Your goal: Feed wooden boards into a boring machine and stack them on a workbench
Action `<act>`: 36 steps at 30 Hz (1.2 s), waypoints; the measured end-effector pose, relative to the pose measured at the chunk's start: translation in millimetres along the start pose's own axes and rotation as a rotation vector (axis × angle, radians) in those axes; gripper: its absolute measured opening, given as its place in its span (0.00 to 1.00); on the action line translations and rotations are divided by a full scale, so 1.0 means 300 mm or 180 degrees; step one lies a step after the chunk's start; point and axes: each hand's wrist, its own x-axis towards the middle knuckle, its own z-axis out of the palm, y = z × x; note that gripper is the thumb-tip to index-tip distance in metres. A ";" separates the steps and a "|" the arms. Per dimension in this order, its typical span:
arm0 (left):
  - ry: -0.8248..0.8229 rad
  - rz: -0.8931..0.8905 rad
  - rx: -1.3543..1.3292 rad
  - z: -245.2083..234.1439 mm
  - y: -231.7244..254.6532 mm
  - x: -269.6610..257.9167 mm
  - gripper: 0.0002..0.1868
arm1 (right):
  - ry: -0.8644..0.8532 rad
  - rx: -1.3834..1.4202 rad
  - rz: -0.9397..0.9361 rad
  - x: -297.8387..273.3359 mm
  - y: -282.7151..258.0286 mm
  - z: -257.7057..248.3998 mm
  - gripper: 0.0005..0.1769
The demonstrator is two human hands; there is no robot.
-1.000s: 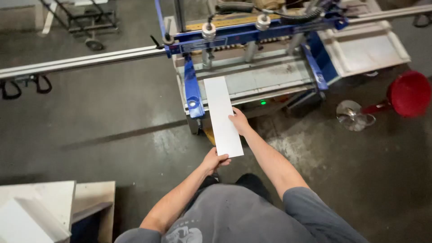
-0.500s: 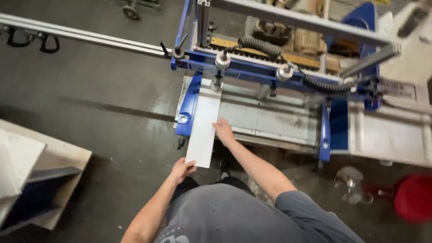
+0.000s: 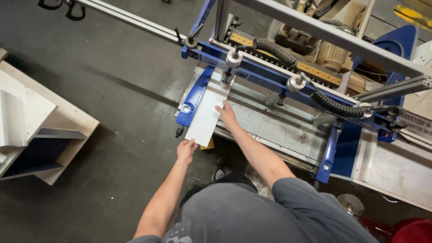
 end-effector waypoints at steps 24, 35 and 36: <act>-0.0424 -0.0366 0.0383 0.085 0.097 -0.123 0.26 | -0.0512 -0.2346 0.0155 -0.084 -0.173 0.071 0.69; -0.0454 -0.0380 0.0317 0.087 0.149 -0.184 0.28 | -0.0635 -0.2363 0.0208 -0.093 -0.191 0.062 0.67; -0.0463 -0.0381 0.0326 0.090 0.152 -0.189 0.28 | -0.0651 -0.2365 0.0208 -0.098 -0.201 0.054 0.68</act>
